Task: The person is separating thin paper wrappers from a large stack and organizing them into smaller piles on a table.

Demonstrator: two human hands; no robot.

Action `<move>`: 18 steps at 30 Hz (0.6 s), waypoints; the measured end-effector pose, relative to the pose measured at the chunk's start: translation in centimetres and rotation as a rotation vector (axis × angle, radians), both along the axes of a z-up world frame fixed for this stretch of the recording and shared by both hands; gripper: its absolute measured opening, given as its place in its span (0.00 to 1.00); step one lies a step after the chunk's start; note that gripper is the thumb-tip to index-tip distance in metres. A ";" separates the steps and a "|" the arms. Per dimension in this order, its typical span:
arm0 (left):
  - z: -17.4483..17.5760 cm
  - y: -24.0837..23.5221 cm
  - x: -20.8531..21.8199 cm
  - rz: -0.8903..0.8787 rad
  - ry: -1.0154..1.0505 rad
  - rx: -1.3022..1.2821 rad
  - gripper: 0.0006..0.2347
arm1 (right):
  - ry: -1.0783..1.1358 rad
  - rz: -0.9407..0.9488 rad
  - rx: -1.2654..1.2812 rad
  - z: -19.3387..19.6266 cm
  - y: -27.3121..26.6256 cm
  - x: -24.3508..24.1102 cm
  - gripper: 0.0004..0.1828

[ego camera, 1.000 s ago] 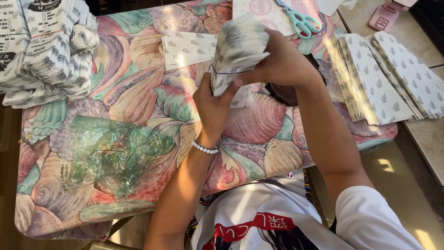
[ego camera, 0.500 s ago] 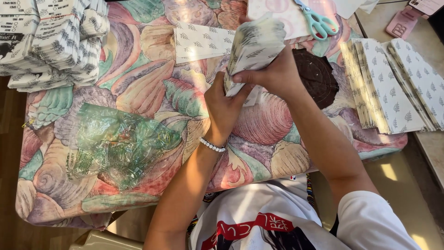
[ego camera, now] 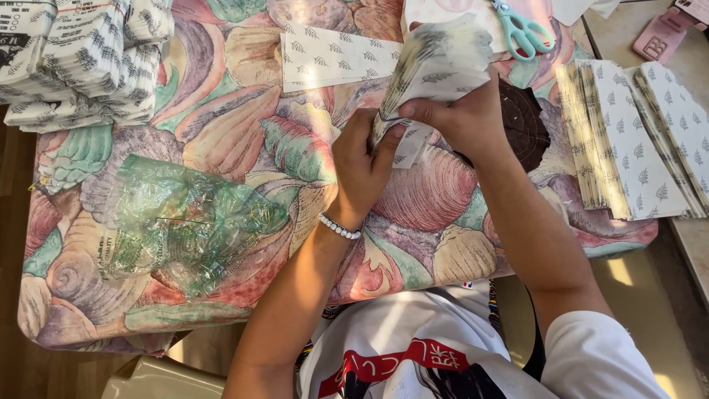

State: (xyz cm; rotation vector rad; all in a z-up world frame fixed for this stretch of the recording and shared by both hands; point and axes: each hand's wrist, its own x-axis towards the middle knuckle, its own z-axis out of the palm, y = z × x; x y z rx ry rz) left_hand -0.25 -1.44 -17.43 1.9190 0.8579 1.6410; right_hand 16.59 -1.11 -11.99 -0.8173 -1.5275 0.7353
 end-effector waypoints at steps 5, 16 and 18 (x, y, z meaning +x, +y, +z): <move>-0.3 0.7 0.4 -0.031 -0.025 -0.071 0.13 | -0.153 0.066 -0.006 -1.5 -0.4 0.3 0.21; -0.9 1.4 1.2 -0.091 -0.082 -0.127 0.20 | -0.301 -0.055 0.033 -8.8 -1.1 1.1 0.41; -1.2 1.1 1.5 -0.009 -0.075 0.014 0.21 | -0.325 -0.290 0.027 -11.5 -1.6 1.5 0.45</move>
